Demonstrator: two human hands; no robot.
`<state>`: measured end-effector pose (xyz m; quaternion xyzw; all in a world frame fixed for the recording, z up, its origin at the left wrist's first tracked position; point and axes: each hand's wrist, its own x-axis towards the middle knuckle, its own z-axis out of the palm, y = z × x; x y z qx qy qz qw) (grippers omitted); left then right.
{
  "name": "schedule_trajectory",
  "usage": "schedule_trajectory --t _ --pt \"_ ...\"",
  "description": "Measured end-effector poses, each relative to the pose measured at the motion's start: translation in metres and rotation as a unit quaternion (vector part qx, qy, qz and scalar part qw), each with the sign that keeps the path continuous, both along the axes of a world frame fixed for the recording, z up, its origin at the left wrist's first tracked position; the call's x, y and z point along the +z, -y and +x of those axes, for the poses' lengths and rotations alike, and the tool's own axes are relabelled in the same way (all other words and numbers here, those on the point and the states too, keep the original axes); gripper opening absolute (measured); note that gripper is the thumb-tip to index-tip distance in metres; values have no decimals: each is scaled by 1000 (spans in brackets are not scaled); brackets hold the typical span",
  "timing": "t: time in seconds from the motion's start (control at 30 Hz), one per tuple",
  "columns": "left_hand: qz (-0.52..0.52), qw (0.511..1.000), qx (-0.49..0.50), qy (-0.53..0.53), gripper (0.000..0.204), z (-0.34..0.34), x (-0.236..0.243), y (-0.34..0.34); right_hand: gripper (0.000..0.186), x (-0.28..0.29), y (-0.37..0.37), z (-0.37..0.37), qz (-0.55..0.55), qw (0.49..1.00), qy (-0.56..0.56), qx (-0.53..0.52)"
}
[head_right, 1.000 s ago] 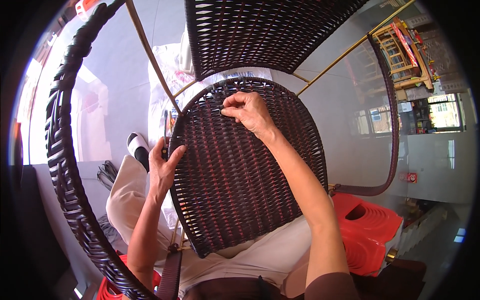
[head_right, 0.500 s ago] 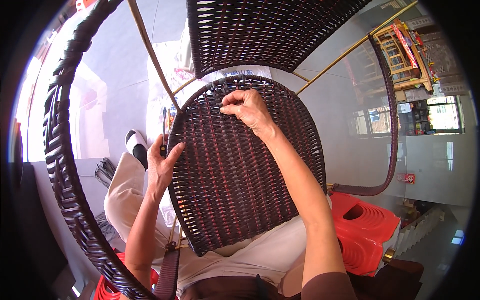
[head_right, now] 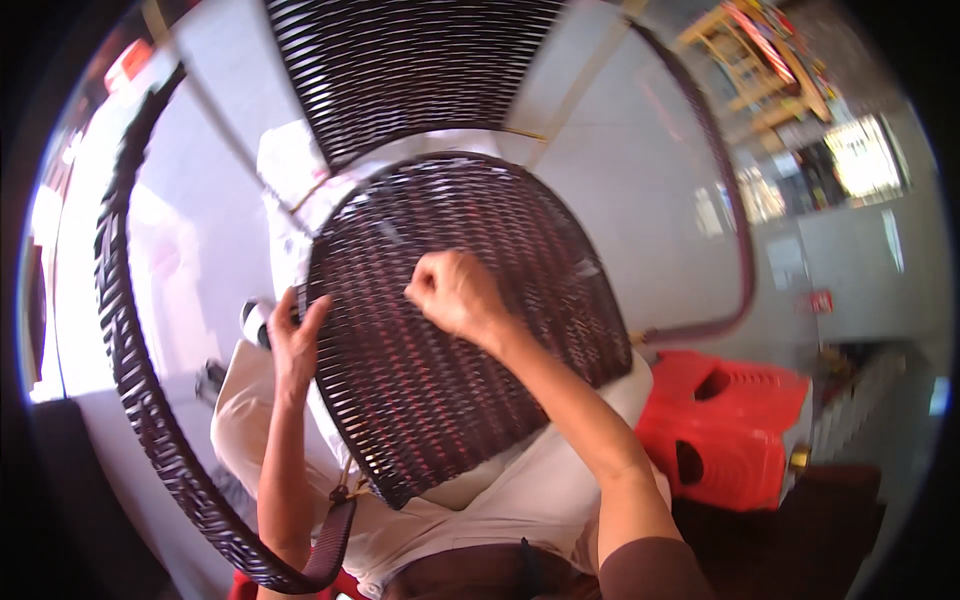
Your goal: The person weaves dark brown synthetic rattan through the seat and frame of a chair by hand, pulling the strands through existing gaps and using a small yellow-handled tool to tuck and secure the ends.
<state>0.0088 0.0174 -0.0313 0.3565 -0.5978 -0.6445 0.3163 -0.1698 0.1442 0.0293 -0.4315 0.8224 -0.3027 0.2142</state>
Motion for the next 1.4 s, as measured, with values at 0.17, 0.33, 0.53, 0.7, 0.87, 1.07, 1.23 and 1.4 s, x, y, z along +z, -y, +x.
schedule_trajectory --t 0.17,0.33,0.53,0.7,0.87,1.07,1.23,1.4 --pt "-23 998 -39 39 31 13 -40 29 6 41 -143 13 -54 991 -74 -100" --pt "-99 986 -43 127 30 32 -95 89 8 91 -376 -2 -69 875 -126 -462" --pt "-77 987 -62 128 38 14 -74 61 15 69 -615 89 317 742 -80 -585" --pt "-82 989 38 116 32 25 -83 62 29 -49 -647 147 291 758 -113 -572" --pt "-192 964 117 140 21 111 -91 98 38 -94 -628 172 176 809 -55 -558" --pt "-164 958 95 214 23 69 66 -24 29 -149 -702 176 16 816 -8 -577" --pt "-13 987 -50 151 23 -3 87 -25 15 -34 -532 110 1 787 -54 -615" --pt "228 967 -109 33 29 -61 37 -1 16 20 -381 32 -84 915 2 -396"
